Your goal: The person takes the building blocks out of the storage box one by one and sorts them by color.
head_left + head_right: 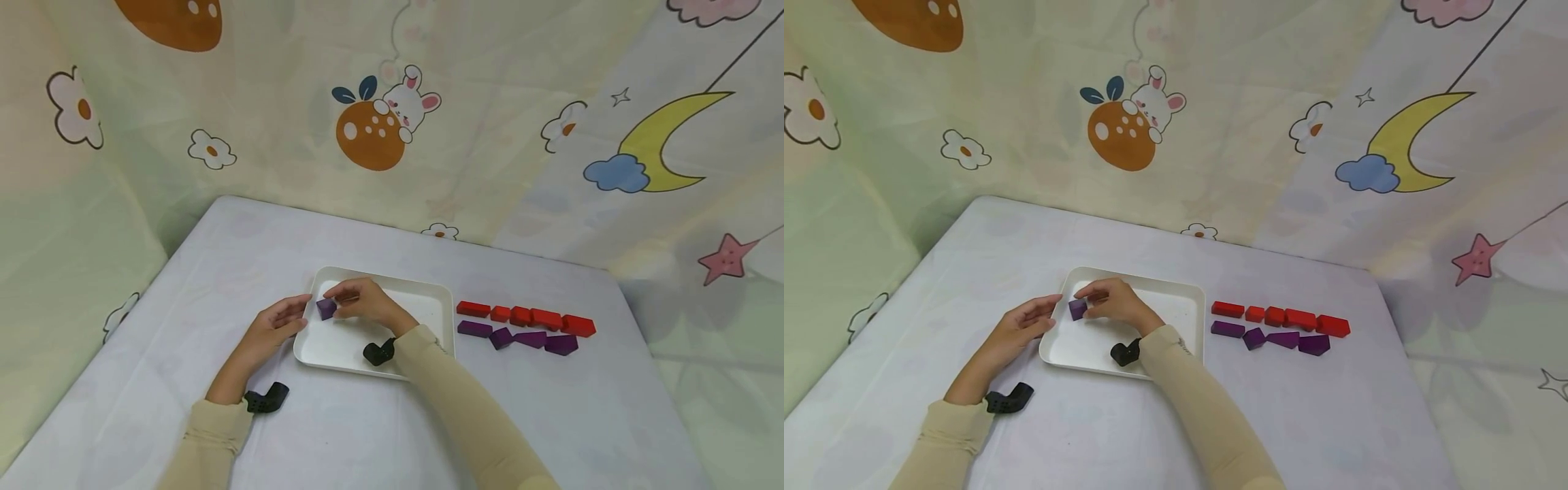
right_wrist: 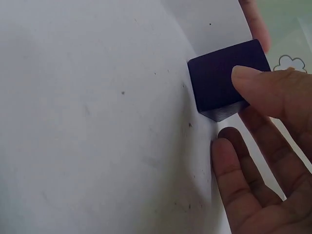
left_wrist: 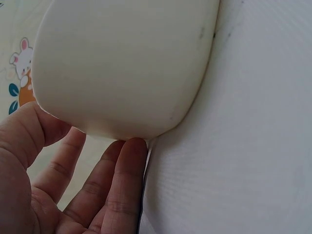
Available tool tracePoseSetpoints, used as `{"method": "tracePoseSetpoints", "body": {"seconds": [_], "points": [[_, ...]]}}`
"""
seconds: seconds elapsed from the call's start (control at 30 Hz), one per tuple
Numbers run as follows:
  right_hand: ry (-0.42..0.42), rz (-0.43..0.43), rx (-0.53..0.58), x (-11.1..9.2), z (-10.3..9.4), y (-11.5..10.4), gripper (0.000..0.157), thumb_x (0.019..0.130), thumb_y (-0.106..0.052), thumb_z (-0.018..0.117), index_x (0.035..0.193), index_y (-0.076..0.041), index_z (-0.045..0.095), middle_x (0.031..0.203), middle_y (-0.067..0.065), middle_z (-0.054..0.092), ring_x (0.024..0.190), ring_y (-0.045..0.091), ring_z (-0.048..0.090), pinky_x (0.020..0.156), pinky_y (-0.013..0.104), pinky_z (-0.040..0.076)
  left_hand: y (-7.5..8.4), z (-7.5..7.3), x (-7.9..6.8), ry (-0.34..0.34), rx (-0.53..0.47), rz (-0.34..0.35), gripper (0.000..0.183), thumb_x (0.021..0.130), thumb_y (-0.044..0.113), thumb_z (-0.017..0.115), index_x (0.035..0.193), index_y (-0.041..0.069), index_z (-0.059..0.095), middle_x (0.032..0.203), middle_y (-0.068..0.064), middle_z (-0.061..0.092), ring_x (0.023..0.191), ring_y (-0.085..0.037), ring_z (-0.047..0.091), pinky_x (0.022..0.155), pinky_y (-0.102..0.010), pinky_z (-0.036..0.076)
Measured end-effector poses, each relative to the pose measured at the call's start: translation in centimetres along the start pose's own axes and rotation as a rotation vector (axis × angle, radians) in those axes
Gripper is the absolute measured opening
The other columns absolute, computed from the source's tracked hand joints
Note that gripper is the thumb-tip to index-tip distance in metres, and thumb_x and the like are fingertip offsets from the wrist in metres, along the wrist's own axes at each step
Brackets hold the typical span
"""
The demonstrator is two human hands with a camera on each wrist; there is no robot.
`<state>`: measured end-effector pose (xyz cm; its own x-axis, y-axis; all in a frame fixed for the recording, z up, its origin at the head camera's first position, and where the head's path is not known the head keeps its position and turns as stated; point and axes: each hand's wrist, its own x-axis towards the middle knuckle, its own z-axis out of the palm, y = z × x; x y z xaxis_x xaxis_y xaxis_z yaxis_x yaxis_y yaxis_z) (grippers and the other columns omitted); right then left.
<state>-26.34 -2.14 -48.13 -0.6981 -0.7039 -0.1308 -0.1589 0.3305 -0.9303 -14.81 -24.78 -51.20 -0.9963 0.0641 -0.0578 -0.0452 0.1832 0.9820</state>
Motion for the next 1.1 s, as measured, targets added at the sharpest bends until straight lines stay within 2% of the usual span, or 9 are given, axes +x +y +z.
{"method": "tracePoseSetpoints", "body": {"seconds": [0.27, 0.53, 0.8, 1.1], "points": [[0.025, 0.008, -0.111, 0.0, 0.2, -0.3, 0.031, 0.09, 0.006, 0.085, 0.12, 0.003, 0.08, 0.123, 0.014, 0.079, 0.119, 0.021, 0.072, 0.102, 0.023, 0.055, 0.3, 0.3, 0.3, -0.008, -0.001, 0.008, 0.051, 0.108, 0.009, 0.066, 0.156, -0.004, 0.053, 0.152, -0.031, 0.057, 0.138, -0.047, 0.057, 0.095, -0.013, 0.049], [0.061, 0.018, -0.135, -0.7, -0.2, -0.5, 0.023, 0.095, 0.002, 0.081, 0.118, 0.0, 0.082, 0.118, 0.012, 0.08, 0.114, 0.021, 0.075, 0.096, 0.023, 0.058, 0.5, 0.7, 0.4, -0.017, -0.007, 0.008, 0.051, 0.108, 0.008, 0.065, 0.156, -0.005, 0.052, 0.152, -0.032, 0.056, 0.139, -0.048, 0.056, 0.095, -0.013, 0.05], [0.112, -0.106, 0.001, -3.0, -1.9, -1.4, 0.022, 0.094, 0.007, 0.079, 0.116, 0.007, 0.079, 0.118, 0.019, 0.078, 0.111, 0.018, 0.071, 0.1, 0.03, 0.059, 0.7, 0.7, 0.3, -0.004, 0.023, -0.035, 0.053, 0.108, 0.011, 0.067, 0.157, -0.001, 0.052, 0.154, -0.029, 0.056, 0.14, -0.045, 0.057, 0.094, -0.012, 0.049], [0.205, -0.207, 0.092, -7.3, -4.6, -1.2, 0.023, 0.092, 0.014, 0.077, 0.115, 0.013, 0.076, 0.12, 0.024, 0.073, 0.109, 0.022, 0.07, 0.097, 0.037, 0.062, 0.5, 0.3, -0.4, -0.001, 0.041, -0.046, 0.055, 0.108, 0.014, 0.068, 0.158, 0.0, 0.051, 0.156, -0.027, 0.055, 0.141, -0.043, 0.055, 0.095, -0.014, 0.048]]}}
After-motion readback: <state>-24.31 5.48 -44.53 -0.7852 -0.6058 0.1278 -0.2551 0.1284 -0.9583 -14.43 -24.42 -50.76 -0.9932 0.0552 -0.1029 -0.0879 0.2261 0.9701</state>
